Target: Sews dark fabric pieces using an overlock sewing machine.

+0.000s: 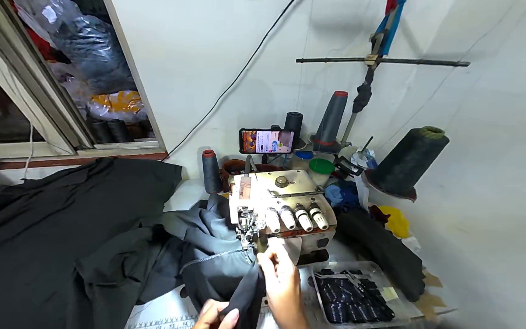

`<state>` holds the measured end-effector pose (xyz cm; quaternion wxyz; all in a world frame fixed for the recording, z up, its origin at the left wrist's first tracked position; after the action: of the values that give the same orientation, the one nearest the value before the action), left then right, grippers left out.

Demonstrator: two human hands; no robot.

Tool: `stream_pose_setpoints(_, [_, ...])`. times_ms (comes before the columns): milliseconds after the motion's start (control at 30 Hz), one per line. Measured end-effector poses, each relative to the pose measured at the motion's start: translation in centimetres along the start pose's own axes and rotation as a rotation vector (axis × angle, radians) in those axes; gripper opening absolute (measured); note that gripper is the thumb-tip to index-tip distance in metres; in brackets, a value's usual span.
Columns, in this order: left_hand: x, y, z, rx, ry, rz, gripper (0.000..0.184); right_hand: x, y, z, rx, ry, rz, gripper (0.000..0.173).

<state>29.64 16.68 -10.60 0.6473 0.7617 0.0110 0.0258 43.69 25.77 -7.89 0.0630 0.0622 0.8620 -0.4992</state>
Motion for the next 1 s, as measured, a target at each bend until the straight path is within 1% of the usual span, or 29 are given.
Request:
stream_pose_setpoints(33, [-0.5, 0.4, 0.0, 0.167, 0.032, -0.145, 0.010, -0.4, 0.2, 0.2, 0.023, -0.054, -0.094, 0.015])
stream_pose_setpoints(67, [-1.0, 0.9, -0.1, 0.291, 0.048, -0.257, 0.014, -0.6, 0.4, 0.7, 0.056, -0.120, -0.162, 0.024])
stream_pose_setpoints(100, [-1.4, 1.5, -0.3, 0.373, 0.056, -0.330, 0.017, -0.6, 0.8, 1.3, 0.104, -0.171, -0.201, 0.029])
stream_pose_setpoints(167, [-1.7, 2.7, -0.6, 0.488, 0.039, -0.405, 0.017, -0.7, 1.3, 2.8, 0.207, -0.202, -0.227, 0.027])
stream_pose_setpoints(233, [-1.5, 3.6, -0.5, 0.561, -0.069, -0.476, 0.017, -1.2, 1.3, 4.2, 0.337, -0.204, -0.315, 0.022])
stream_pose_setpoints(300, [-0.8, 3.9, 0.0, 0.593, -0.202, -0.566, 0.017, -1.9, 1.0, 5.5, 0.415, -0.233, -0.380, 0.016])
stream_pose_setpoints(333, [-0.3, 3.7, 0.3, 0.578, -0.255, -0.591, 0.015, -2.2, 0.8, 6.2, 0.443, -0.246, -0.391, 0.013])
stream_pose_setpoints(367, [0.2, 3.2, 0.6, 0.533, -0.293, -0.586, 0.017, -2.4, 0.6, 6.8, 0.465, -0.262, -0.408, 0.012])
stream_pose_setpoints(400, [0.7, 2.5, 0.8, 0.461, -0.314, -0.549, 0.025, -2.6, 0.4, 7.4, 0.482, -0.270, -0.425, 0.011])
stream_pose_setpoints(433, [1.2, 1.9, 1.0, 0.369, -0.317, -0.495, 0.038, -2.7, 0.2, 7.8, 0.495, -0.265, -0.441, 0.010])
stream_pose_setpoints(467, [1.5, 1.5, 1.0, 0.276, -0.299, -0.443, 0.043, -2.8, 0.0, 8.1, 0.503, -0.257, -0.449, 0.010])
stream_pose_setpoints(500, [1.7, 1.2, 0.9, 0.221, -0.268, -0.393, 0.037, -2.9, -0.2, 8.3, 0.505, -0.244, -0.456, 0.010])
stream_pose_setpoints(533, [1.7, 0.7, 0.8, 0.240, -0.228, -0.346, 0.025, -2.9, -0.3, 8.5, 0.500, -0.231, -0.456, 0.009])
stream_pose_setpoints(567, [1.7, 0.4, 0.7, 0.309, -0.192, -0.325, 0.013, -2.9, -0.4, 8.6, 0.489, -0.221, -0.455, 0.009])
stream_pose_setpoints(600, [1.6, 0.3, 0.6, 0.387, -0.167, -0.342, 0.009, -2.9, -0.5, 8.8, 0.471, -0.217, -0.456, 0.008])
stream_pose_setpoints(700, [1.1, 1.0, 0.5, 0.593, -0.153, -0.507, 0.011, -2.9, -0.8, 9.2, 0.423, -0.230, -0.459, 0.011])
stream_pose_setpoints(767, [1.1, 1.3, 0.6, 0.665, -0.211, -0.578, 0.017, -2.9, -1.1, 9.5, 0.421, -0.227, -0.480, 0.013])
stream_pose_setpoints(867, [0.9, 0.4, 0.7, 0.710, -0.281, -0.652, 0.021, -3.0, -1.4, 9.8, 0.440, -0.216, -0.500, 0.015])
stream_pose_setpoints(1000, [0.6, -0.8, 0.7, 0.730, -0.298, -0.698, 0.020, -2.9, -1.0, 10.3, 0.470, -0.215, -0.530, 0.020])
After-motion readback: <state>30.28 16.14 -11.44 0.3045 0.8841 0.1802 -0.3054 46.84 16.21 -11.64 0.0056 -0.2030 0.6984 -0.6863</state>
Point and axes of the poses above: each hand's wrist, its own z-axis away from the middle knuckle, its own x-axis out of the palm, y = z × x, the point moved 2 cm from there along -z, towards the middle knuckle, and after that the axes turned 10 degrees about -y, right-handed, at the moved point
